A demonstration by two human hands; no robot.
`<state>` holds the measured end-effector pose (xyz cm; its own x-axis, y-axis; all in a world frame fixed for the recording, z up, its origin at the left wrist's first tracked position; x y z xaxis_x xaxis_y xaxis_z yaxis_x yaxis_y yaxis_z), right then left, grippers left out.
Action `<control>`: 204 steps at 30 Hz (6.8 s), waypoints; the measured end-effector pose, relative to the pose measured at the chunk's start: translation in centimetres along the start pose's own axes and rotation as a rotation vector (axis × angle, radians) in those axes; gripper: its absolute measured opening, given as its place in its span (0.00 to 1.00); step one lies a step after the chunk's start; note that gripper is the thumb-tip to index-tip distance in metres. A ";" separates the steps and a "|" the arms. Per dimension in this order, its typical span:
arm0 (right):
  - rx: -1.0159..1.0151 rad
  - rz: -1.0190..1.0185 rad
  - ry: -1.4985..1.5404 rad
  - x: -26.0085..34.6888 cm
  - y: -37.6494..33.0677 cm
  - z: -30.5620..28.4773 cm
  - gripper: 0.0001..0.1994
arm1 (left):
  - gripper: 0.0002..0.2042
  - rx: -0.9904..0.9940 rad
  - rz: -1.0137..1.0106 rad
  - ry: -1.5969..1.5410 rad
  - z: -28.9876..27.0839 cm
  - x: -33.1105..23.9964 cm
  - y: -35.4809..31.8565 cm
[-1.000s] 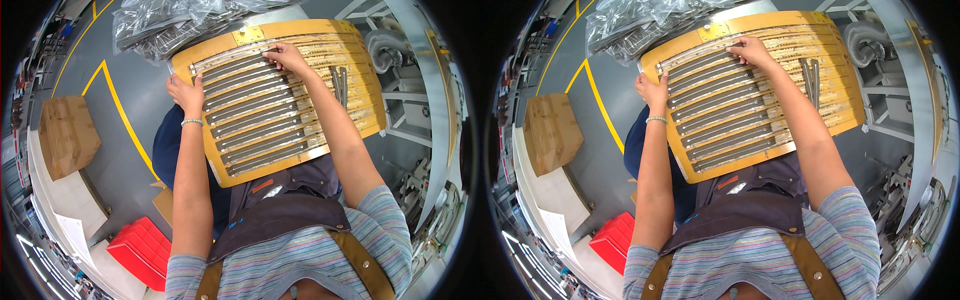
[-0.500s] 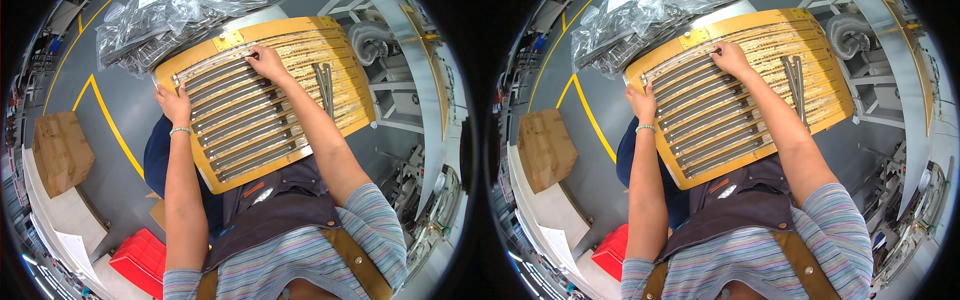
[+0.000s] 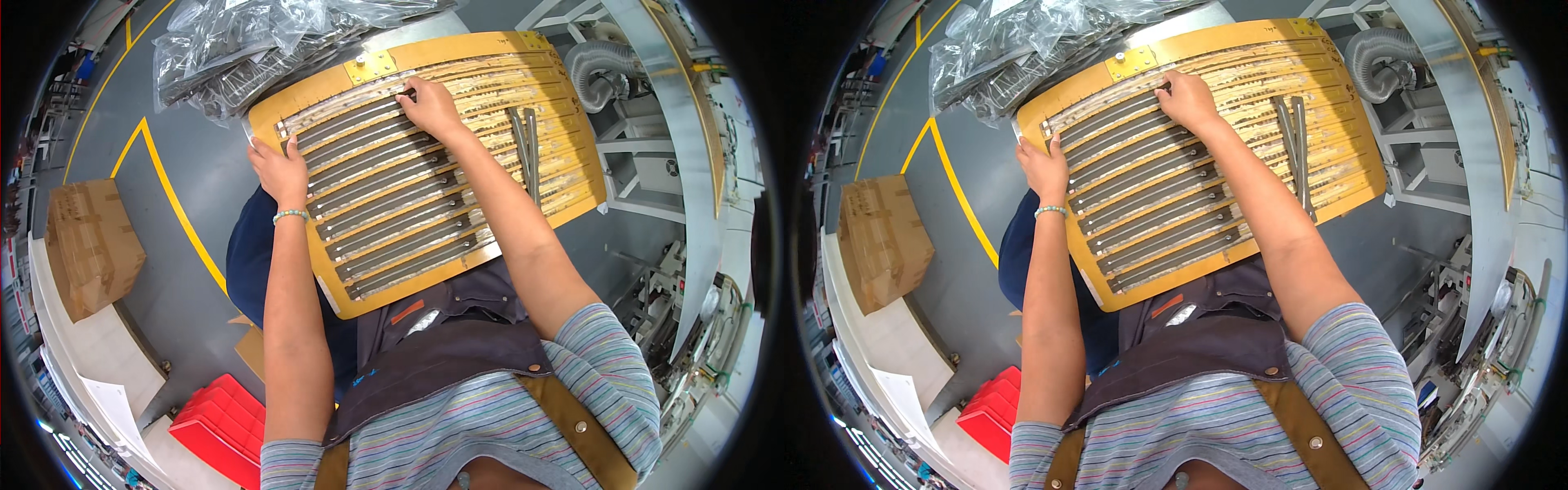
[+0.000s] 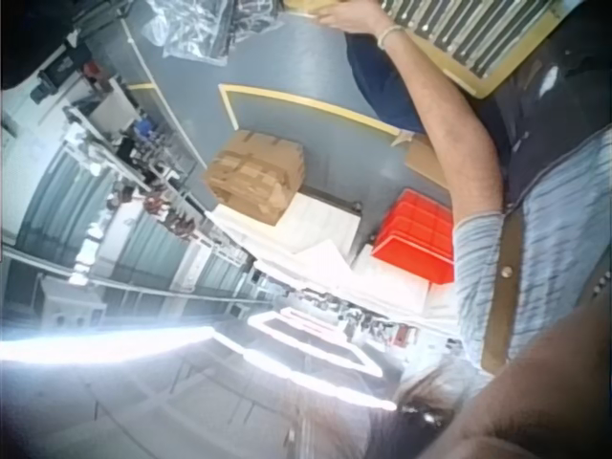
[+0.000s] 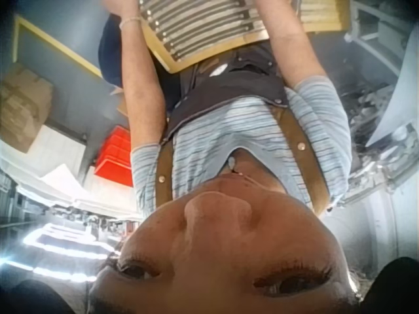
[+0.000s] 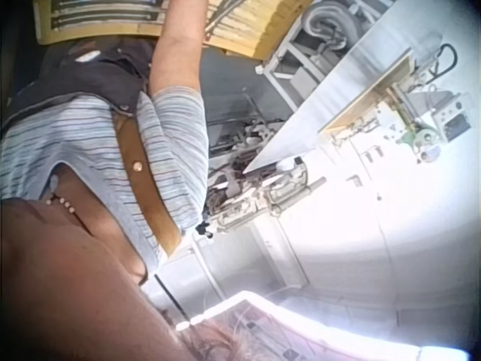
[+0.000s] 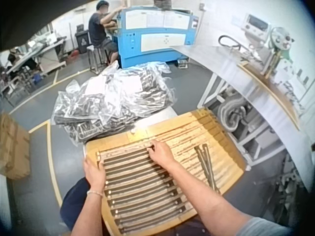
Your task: Arranging and inserting small metal slats or frames into patterned wooden board templates, sorting them, and flipping/stacking the finished boards.
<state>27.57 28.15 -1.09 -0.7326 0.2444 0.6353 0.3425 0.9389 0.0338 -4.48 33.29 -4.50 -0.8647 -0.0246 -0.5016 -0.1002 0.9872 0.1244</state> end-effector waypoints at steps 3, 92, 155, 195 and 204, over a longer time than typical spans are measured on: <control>-0.019 -0.018 -0.034 0.1 0.0 0.1 0.12 | 0.43 -0.018 0.016 0.011 0.0 0.0 0.0; 0.187 0.094 0.831 -3.2 -14.5 -14.2 0.05 | 0.22 0.889 0.360 -0.883 -9.4 -15.2 -21.7; 0.344 0.282 0.494 -1.8 5.7 0.2 0.14 | 0.21 -0.231 0.074 -0.218 -1.8 -1.1 3.9; 0.220 0.200 0.579 -1.6 5.3 0.7 0.12 | 0.14 -0.139 0.078 -0.312 0.3 0.2 4.3; 0.213 0.263 0.596 -2.8 5.6 1.6 0.12 | 0.13 -0.132 0.052 -0.275 0.6 -0.4 4.1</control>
<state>30.60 33.10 -3.95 -0.1710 0.3530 0.9199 0.2970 0.9087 -0.2935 -4.31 37.47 -4.29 -0.7068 0.0872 -0.7020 -0.1379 0.9564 0.2576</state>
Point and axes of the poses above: each hand's wrist, its own y-axis towards the middle knuckle, its own z-axis out of the palm, x = y × z, the point moved 4 cm from there along y, towards the middle knuckle, and after that the axes turned 1 degree about z, right-handed, at the moved point
